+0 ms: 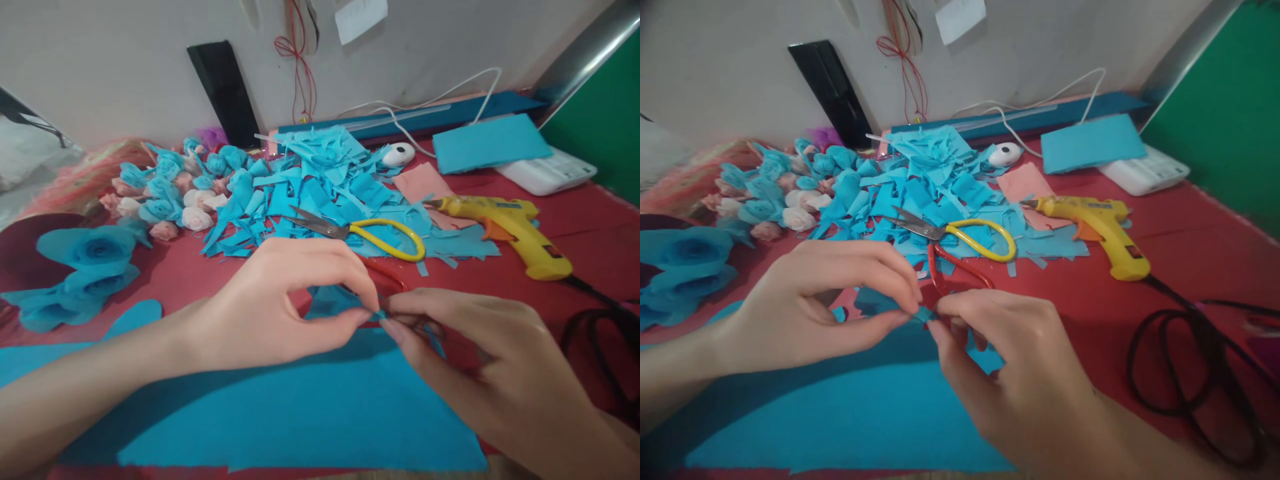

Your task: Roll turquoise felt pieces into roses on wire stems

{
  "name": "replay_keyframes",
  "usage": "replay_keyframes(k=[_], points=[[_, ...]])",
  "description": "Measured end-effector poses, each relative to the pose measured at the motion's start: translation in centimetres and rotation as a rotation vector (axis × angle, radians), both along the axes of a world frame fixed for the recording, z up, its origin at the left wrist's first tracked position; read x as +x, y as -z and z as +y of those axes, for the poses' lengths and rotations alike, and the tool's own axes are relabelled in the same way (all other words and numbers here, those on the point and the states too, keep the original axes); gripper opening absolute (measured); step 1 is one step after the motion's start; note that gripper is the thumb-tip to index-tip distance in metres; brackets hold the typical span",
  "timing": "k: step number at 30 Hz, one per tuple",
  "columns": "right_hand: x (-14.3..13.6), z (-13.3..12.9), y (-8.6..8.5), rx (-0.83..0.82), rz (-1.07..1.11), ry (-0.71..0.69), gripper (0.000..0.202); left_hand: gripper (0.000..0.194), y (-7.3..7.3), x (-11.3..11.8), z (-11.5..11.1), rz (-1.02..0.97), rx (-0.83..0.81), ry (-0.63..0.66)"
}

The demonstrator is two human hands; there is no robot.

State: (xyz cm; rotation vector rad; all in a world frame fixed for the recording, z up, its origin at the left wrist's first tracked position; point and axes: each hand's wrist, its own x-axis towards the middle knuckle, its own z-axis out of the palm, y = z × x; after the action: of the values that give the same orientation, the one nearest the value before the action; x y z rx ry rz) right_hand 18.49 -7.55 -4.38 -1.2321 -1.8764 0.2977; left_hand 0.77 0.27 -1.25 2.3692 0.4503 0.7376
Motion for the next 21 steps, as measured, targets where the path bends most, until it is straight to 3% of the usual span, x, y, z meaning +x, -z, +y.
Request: replay_keyframes(k=[8, 21], points=[[0.04, -0.01, -0.51, -0.059, 0.063, -0.035, 0.011, 0.005, -0.16, 0.07, 0.04, -0.009, 0.004, 0.043], [-0.12, -0.12, -0.82, -0.115, 0.074, -0.013, 0.014, 0.006, -0.36, 0.22, -0.14, 0.017, -0.031, 0.002]])
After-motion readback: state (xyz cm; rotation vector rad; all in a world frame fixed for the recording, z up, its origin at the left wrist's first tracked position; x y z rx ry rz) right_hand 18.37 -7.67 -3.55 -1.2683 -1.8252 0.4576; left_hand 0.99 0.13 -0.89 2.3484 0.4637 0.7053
